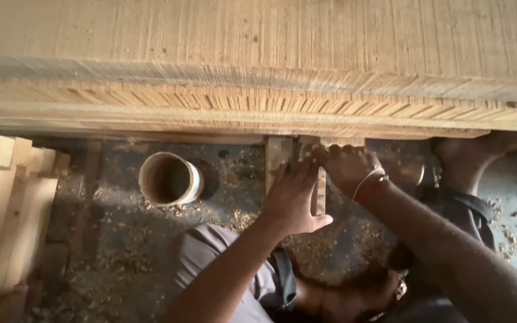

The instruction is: The person sits on the floor and uses a chisel and mallet to carve a decorative pattern into the edge of a large wooden plank. They repeatedly strike the chisel to remove wood shavings and occasionally pause to inspect the carved surface.

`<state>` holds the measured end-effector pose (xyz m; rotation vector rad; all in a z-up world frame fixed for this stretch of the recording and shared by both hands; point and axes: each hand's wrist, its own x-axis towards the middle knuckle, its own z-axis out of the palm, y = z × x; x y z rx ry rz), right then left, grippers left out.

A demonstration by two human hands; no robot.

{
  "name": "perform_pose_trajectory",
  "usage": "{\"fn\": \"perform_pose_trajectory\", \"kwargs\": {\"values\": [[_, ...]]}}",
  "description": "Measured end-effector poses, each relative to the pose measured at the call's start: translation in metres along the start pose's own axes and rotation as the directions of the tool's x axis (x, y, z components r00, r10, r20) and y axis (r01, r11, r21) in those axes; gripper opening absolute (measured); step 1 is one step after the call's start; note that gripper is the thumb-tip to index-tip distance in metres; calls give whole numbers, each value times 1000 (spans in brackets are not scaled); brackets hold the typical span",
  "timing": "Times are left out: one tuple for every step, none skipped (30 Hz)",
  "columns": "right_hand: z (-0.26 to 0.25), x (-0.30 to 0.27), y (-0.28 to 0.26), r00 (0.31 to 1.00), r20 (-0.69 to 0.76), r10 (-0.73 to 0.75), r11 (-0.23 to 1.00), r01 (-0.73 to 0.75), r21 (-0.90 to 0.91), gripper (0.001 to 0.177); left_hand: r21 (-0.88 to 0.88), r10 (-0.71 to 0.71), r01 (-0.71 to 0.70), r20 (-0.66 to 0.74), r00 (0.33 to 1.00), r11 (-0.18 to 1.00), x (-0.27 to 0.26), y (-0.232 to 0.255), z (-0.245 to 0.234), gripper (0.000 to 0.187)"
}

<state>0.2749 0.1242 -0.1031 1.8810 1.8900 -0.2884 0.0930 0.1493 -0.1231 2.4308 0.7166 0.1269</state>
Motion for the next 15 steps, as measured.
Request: {"fn": "perform_pose_trajectory", "kwargs": {"values": [[-2,-15,-12,991,135,19,1000,-21,13,80,10,-13,13,4,1000,1000,-13,6,3,128],[-6,-31,-24,964,264,36,999,-42,16,95,18,-25,25,1,1000,1000,-29,14,5,128],[-10,-49,-34,965,261,-1,1000,-2,11,87,28,4,-4,-10,1000,1000,-50,24,6,126],[-11,-69,-44,964,263,-41,999,40,12,80,36,30,-30,-13,999,999,-72,36,5,124],[-12,-80,-49,961,265,-82,997,81,14,73,-33,30,-30,19,999,999,-85,45,3,123],[-12,-79,-50,959,256,-121,992,122,11,66,-95,34,-30,41,999,995,-88,49,-3,122],[-11,-76,-48,968,230,-101,994,108,-19,77,-156,39,-29,63,997,987,-87,51,-8,122],[-9,-62,-40,979,191,-68,996,79,-49,87,-133,39,-36,21,999,991,-74,46,-15,123],[-6,-42,-29,988,151,-36,996,48,-79,98,-109,41,-43,-21,999,993,-53,36,-22,125],[2,-28,-19,991,132,-14,994,28,-108,109,-105,31,-36,-54,998,994,-36,30,-21,126],[13,-17,-10,994,112,7,991,8,-137,119,-62,36,-37,-25,999,997,-18,23,-19,127],[19,-5,-2,996,82,42,996,-35,-88,91,-9,39,-39,-11,999,999,-2,14,-17,129],[23,3,4,996,54,77,997,-75,-36,66,44,40,-40,3,999,998,6,11,-15,130],[24,9,6,993,25,113,993,-114,22,46,55,24,-24,16,1000,998,10,6,-15,129],[23,8,5,998,-19,62,998,-62,12,62,65,7,-9,29,1000,998,5,5,-16,128]]}}
